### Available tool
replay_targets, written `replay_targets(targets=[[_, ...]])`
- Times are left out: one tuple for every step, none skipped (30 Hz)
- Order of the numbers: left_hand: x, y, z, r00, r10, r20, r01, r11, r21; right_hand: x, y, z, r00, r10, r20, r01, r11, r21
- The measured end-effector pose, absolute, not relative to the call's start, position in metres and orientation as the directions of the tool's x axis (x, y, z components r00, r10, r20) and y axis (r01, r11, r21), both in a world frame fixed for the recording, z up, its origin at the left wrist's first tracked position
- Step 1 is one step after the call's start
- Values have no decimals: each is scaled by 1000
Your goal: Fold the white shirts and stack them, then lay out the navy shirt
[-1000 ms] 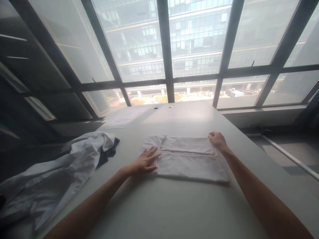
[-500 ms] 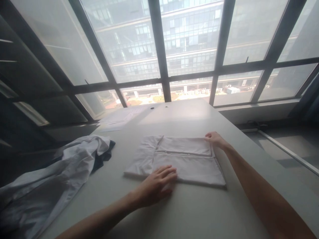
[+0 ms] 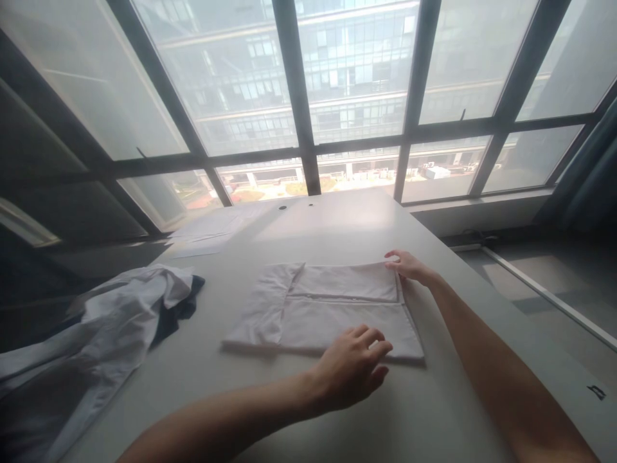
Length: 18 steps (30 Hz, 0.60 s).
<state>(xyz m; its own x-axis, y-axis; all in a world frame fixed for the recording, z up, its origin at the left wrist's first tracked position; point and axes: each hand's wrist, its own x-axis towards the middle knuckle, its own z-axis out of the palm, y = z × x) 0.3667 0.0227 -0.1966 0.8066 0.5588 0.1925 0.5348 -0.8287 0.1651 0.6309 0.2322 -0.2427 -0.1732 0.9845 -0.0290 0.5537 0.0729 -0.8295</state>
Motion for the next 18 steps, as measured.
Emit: replay_targets(targets=[[375, 21, -200, 822, 536, 193, 521, -844, 124, 631, 233, -242, -174, 984, -26, 548, 75, -833], [384, 21, -203, 837, 512, 195, 507, -858, 80, 631, 233, -242, -171, 985, -22, 542, 75, -837], [393, 21, -207, 848, 492, 199, 495, -868, 36, 631, 233, -242, -167, 986, -20, 536, 74, -841], [401, 23, -210, 856, 476, 203, 486, -874, -3, 631, 233, -242, -165, 986, -18, 533, 74, -843], [409, 25, -214, 862, 463, 207, 480, -877, -36, 631, 232, -242, -165, 986, -14, 529, 77, -845], [416, 27, -218, 866, 453, 209, 475, -878, -64, 631, 231, -242, -170, 985, -9, 526, 83, -847], [421, 30, -221, 871, 444, 211, 469, -879, -85, 631, 229, -241, -175, 985, -6, 522, 87, -849], [425, 32, -224, 873, 438, 214, 465, -880, -97, 631, 227, -241, -180, 984, -6, 514, 89, -853], [427, 33, -226, 873, 436, 219, 464, -880, -100, 631, 225, -241, -186, 983, -10, 502, 87, -860], [428, 35, -227, 871, 437, 225, 467, -879, -96, 631, 223, -240, -190, 982, -13, 486, 83, -870], [427, 36, -228, 865, 444, 233, 472, -878, -83, 630, 221, -239, -190, 982, -14, 466, 78, -882], [425, 36, -228, 858, 453, 243, 480, -875, -62, 629, 220, -237, -183, 983, -9, 443, 75, -893], [422, 37, -227, 846, 469, 254, 492, -870, -34, 627, 219, -235, -171, 985, 1, 423, 74, -903], [419, 38, -225, 831, 490, 263, 508, -861, -1, 625, 218, -232, -154, 988, 9, 405, 71, -912], [414, 38, -222, 815, 513, 269, 524, -851, 38, 622, 219, -229, -137, 991, 13, 390, 66, -919], [408, 39, -219, 799, 536, 273, 536, -840, 79, 619, 220, -224, -119, 993, 12, 376, 57, -925], [402, 40, -216, 783, 557, 277, 545, -829, 125, 614, 222, -218, -107, 994, 5, 363, 44, -931], [394, 40, -212, 763, 580, 285, 552, -815, 177, 610, 225, -212, -104, 995, -5, 349, 31, -937]])
